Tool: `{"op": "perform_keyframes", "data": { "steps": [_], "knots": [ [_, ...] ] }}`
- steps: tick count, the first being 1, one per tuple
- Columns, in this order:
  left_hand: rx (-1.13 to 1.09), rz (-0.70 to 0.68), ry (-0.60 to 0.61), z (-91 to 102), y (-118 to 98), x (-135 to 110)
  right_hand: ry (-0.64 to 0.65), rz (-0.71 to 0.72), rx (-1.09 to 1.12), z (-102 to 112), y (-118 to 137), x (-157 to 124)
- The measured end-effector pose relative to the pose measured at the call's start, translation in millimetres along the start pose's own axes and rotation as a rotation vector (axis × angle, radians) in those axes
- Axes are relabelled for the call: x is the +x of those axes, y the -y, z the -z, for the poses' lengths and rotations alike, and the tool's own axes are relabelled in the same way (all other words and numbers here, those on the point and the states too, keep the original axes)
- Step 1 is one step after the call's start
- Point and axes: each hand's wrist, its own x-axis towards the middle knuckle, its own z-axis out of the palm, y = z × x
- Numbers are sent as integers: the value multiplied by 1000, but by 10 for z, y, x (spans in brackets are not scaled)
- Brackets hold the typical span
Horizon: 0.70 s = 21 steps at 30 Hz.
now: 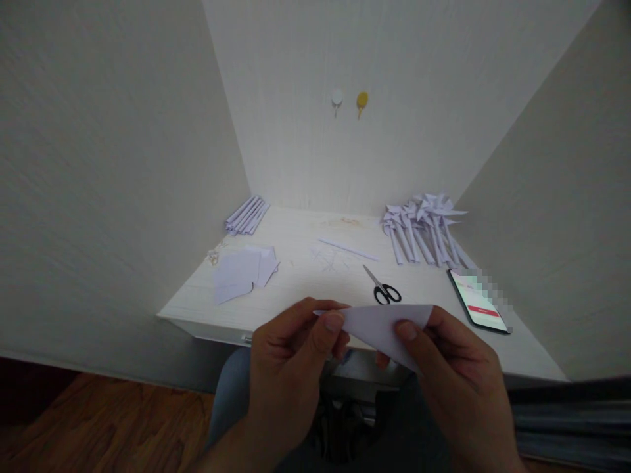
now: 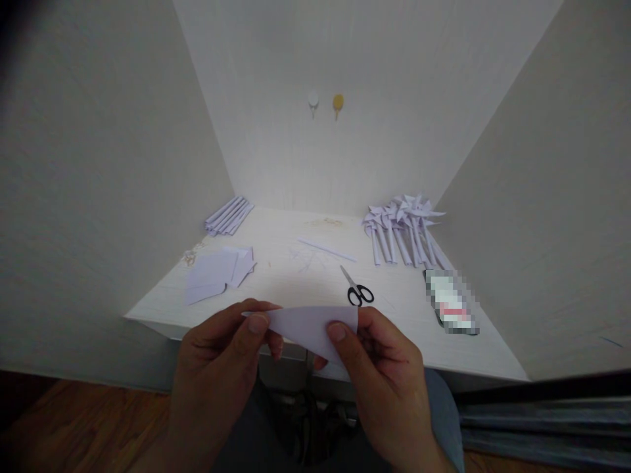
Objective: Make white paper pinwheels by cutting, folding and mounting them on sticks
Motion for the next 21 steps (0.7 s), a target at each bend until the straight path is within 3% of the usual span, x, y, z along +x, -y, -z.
{"op": "perform_keyframes", "data": {
  "steps": [9, 21],
  "knots": [
    [23, 33, -33, 3, -8, 5, -16, -1, -27, 29, -27, -7],
    [57, -61, 3, 51, -29, 5, -13, 3, -48, 27, -64, 17]
  ]
}}
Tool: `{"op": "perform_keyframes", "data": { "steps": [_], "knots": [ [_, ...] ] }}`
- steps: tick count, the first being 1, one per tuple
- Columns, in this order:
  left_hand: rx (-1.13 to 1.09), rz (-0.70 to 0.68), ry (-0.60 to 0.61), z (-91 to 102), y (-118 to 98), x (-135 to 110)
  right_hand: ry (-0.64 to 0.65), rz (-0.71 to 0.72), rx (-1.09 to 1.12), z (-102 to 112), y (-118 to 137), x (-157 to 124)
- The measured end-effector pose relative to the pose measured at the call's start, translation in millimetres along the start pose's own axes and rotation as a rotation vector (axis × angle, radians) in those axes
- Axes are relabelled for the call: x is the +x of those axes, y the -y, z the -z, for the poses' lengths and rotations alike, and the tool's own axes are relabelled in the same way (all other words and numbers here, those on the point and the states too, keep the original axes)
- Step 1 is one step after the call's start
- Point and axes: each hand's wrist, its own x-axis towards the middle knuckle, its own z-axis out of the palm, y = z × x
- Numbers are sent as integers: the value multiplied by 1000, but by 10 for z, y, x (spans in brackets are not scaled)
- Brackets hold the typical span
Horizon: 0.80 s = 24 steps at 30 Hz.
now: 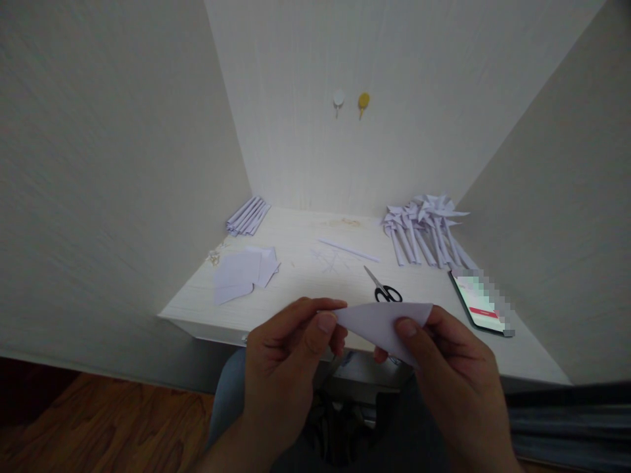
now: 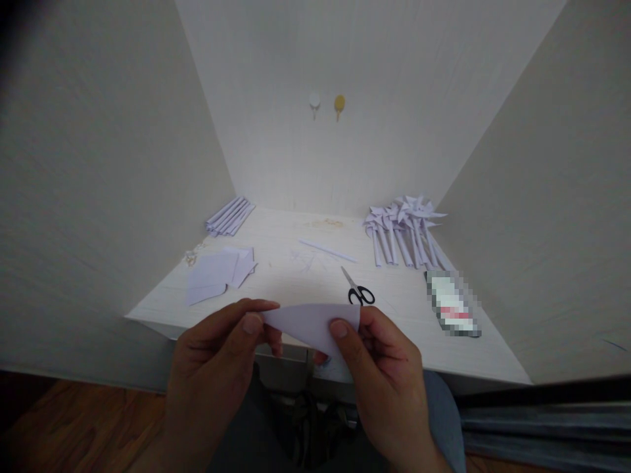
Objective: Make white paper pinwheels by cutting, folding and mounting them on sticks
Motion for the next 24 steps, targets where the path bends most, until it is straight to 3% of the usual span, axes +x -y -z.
{"op": "perform_keyframes", "data": {
  "steps": [11, 15, 20, 24],
  "knots": [
    [-3, 6, -27, 34, 36, 3, -4, 4, -14, -27, 7, -13],
    [64, 4, -7, 136, 29, 79, -12, -12, -44, 9, 4, 23],
    [476, 33, 176, 273, -58, 234, 197, -28, -257, 96, 44, 126],
    [643, 62, 279, 213, -94, 250, 337, -24, -357, 108, 76, 160]
  ]
}}
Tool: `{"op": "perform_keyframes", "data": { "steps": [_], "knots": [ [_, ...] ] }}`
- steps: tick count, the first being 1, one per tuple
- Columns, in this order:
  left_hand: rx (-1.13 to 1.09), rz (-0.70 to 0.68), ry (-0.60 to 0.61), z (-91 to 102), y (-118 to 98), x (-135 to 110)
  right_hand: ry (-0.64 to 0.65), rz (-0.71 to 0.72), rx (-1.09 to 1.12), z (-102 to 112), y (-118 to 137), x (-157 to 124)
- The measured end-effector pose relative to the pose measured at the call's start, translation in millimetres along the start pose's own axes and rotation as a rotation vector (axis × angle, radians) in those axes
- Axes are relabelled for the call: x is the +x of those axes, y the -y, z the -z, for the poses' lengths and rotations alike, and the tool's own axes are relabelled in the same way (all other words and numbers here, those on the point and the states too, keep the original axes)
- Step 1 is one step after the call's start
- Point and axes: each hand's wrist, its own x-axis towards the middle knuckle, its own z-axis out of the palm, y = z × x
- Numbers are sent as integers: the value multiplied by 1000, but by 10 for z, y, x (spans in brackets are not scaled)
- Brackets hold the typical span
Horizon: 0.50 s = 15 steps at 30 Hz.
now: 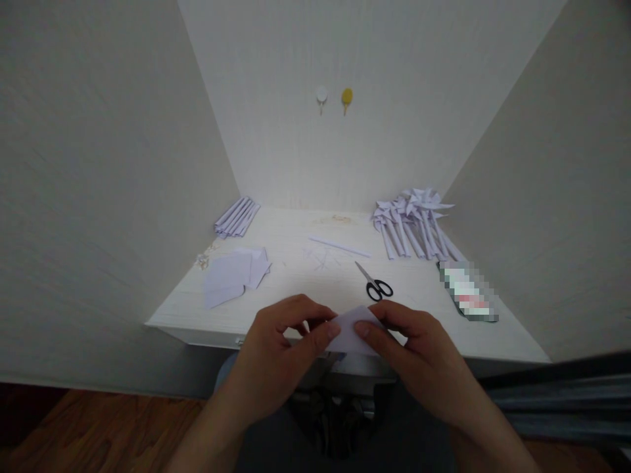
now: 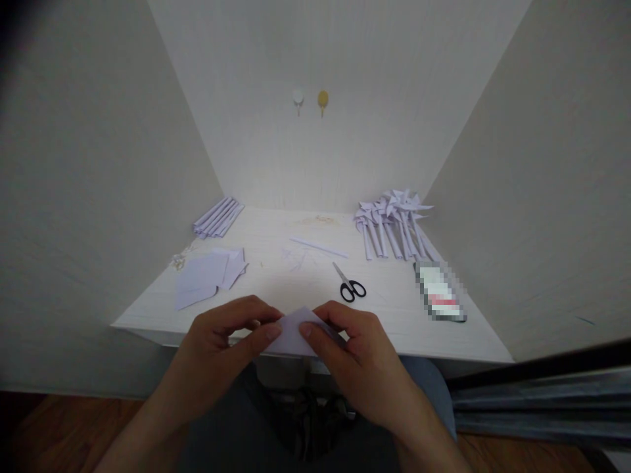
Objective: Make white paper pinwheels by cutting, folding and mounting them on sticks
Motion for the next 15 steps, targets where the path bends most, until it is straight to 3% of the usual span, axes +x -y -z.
{"op": "perform_keyframes", "data": {
  "steps": [6, 15],
  "knots": [
    [-4, -49, -20, -91, -26, -18, 27, -20, 24, -23, -2, 2],
    [-30, 17, 50, -55, 19, -69, 62, -34, -12, -1, 11, -7]
  ]
}}
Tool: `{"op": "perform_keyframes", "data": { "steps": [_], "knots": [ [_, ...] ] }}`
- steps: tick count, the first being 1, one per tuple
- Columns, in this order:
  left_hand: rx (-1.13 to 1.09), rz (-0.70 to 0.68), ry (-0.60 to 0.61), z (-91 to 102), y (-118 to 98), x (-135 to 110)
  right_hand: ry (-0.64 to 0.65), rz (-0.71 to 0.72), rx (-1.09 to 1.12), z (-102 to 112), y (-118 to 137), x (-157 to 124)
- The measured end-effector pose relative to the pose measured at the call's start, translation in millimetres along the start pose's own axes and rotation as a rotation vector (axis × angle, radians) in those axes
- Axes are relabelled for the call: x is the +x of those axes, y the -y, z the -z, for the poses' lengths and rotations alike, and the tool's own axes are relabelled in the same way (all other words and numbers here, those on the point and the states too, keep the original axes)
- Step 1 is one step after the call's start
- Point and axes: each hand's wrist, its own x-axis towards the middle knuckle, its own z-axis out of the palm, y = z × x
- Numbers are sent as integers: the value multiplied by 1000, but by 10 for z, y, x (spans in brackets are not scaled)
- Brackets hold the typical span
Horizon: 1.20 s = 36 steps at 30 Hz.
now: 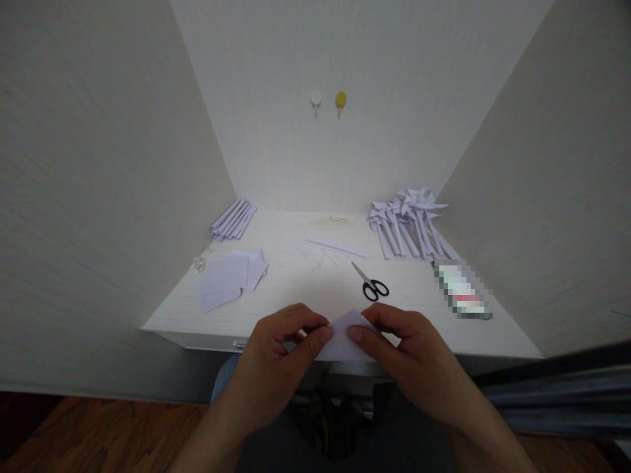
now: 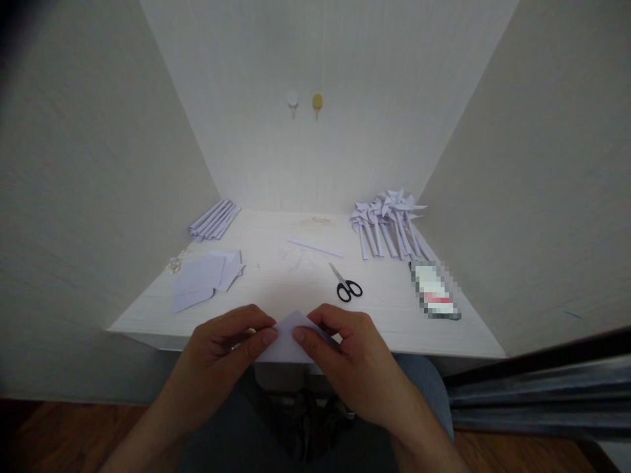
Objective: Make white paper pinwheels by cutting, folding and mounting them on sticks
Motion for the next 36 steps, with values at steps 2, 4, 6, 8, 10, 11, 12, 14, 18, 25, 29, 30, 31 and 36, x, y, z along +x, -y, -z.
{"op": "perform_keyframes", "data": {
  "steps": [2, 4, 6, 8, 10, 11, 12, 14, 18, 25, 29, 30, 31, 36],
  "knots": [
    [31, 39, 85, 30, 18, -11, 4, 5, -32, 13, 13, 7],
    [60, 86, 160, 53, 48, -23, 13, 6, -64, 27, 20, 28],
    [47, 117, 173, 54, 91, -30, -4, -3, -21, 33, 8, 62],
    [-17, 140, 115, 30, 143, -23, -82, -19, 138, 10, -36, 101],
    [-88, 167, 16, -12, 189, -3, -179, -55, 348, -60, -109, 132],
    [-114, 178, -34, -38, 206, 9, -208, -76, 441, -112, -151, 141],
    [-132, 183, -73, -64, 218, 20, -211, -102, 513, -173, -190, 145],
    [-161, 168, -108, -118, 227, 34, -178, -108, 612, -297, -248, 143],
    [-225, 130, -83, -205, 219, 21, -192, -123, 590, -415, -252, 129],
    [-189, 186, -88, -224, 267, -21, -271, -63, 460, -205, -302, 159],
    [-189, 211, -88, -219, 299, -24, -325, 2, 446, -91, -413, 186],
    [-195, 222, -83, -221, 306, -21, -328, 10, 433, -74, -428, 189],
    [-204, 233, -72, -223, 314, -18, -332, 16, 417, -63, -436, 190],
    [-242, 263, 23, -232, 380, 4, -384, 17, 317, -26, -420, 190]
  ]
}}
